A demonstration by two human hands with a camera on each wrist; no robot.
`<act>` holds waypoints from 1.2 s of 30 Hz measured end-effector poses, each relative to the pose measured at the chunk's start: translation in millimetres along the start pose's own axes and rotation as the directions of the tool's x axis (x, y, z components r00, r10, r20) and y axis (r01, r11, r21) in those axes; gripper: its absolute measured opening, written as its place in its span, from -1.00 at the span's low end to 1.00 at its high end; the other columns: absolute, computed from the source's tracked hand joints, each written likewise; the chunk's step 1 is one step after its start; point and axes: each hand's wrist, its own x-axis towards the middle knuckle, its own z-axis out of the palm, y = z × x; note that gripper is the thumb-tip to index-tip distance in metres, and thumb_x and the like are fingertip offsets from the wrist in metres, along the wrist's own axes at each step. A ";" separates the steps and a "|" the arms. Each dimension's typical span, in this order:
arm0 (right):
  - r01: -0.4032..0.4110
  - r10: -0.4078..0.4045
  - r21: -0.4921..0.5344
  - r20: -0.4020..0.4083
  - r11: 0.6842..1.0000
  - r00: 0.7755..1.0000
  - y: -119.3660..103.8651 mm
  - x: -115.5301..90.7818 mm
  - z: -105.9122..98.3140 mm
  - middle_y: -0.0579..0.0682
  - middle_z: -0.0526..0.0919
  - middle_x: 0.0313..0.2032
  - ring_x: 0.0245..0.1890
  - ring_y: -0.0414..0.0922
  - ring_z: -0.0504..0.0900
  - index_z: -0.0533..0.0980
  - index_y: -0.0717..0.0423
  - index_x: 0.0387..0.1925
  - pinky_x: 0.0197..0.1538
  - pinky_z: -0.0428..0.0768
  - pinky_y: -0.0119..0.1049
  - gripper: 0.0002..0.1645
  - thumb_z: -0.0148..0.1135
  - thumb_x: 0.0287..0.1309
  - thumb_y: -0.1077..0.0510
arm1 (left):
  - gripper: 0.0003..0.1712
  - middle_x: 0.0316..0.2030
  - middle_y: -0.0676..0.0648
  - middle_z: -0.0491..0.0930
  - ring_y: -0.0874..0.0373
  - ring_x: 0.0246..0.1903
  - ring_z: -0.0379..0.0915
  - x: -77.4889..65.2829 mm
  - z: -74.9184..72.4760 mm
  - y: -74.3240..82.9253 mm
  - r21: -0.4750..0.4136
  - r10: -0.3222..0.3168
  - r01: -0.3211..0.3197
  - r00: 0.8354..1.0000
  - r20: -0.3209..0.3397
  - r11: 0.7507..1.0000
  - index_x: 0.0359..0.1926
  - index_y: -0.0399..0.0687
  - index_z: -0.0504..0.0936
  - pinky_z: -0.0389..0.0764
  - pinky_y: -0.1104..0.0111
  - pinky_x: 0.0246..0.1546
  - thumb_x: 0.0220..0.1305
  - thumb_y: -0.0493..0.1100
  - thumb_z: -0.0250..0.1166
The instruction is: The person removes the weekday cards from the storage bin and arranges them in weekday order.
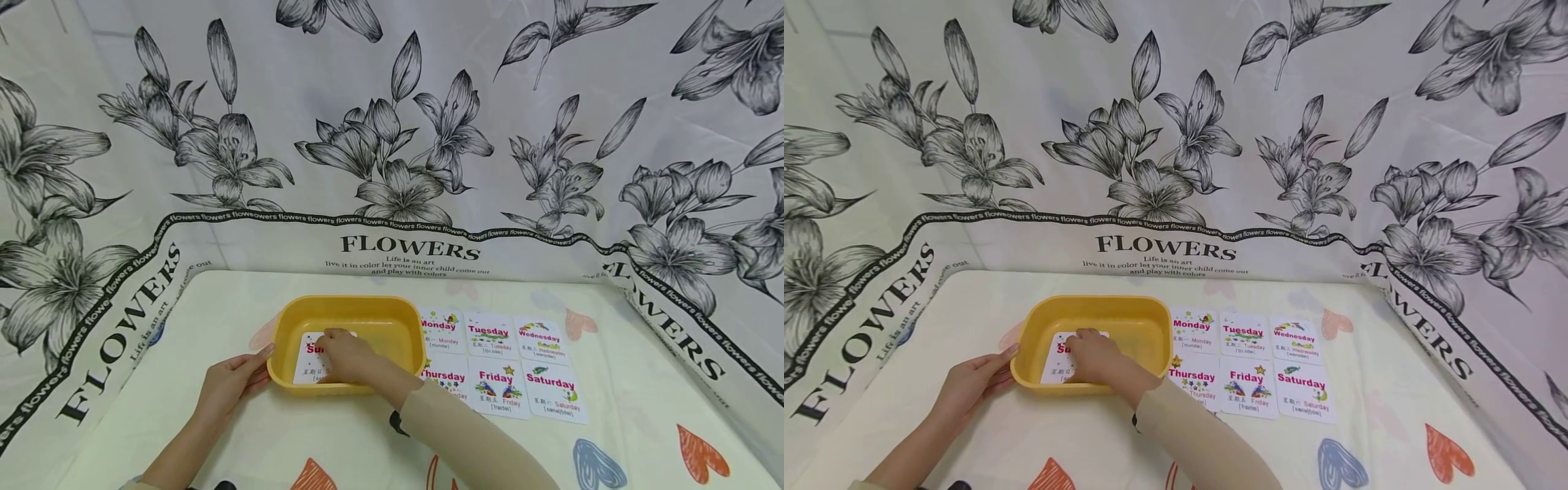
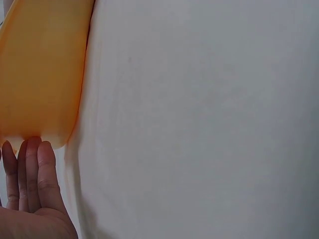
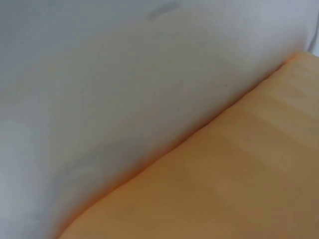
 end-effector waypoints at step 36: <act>-0.030 0.028 0.063 0.024 0.998 0.999 7.2 19.5 -2.6 -0.07 0.24 -0.14 -0.12 -0.18 0.20 0.29 0.05 0.09 -0.10 0.36 -0.50 0.07 0.52 -0.51 -0.28 | -0.61 -0.58 0.13 0.65 0.30 -0.51 0.61 1.6 0.1 -3.0 -0.011 -0.018 0.018 1.000 -0.023 1.000 -0.40 -0.12 0.61 0.66 0.47 -0.38 -0.01 0.13 0.35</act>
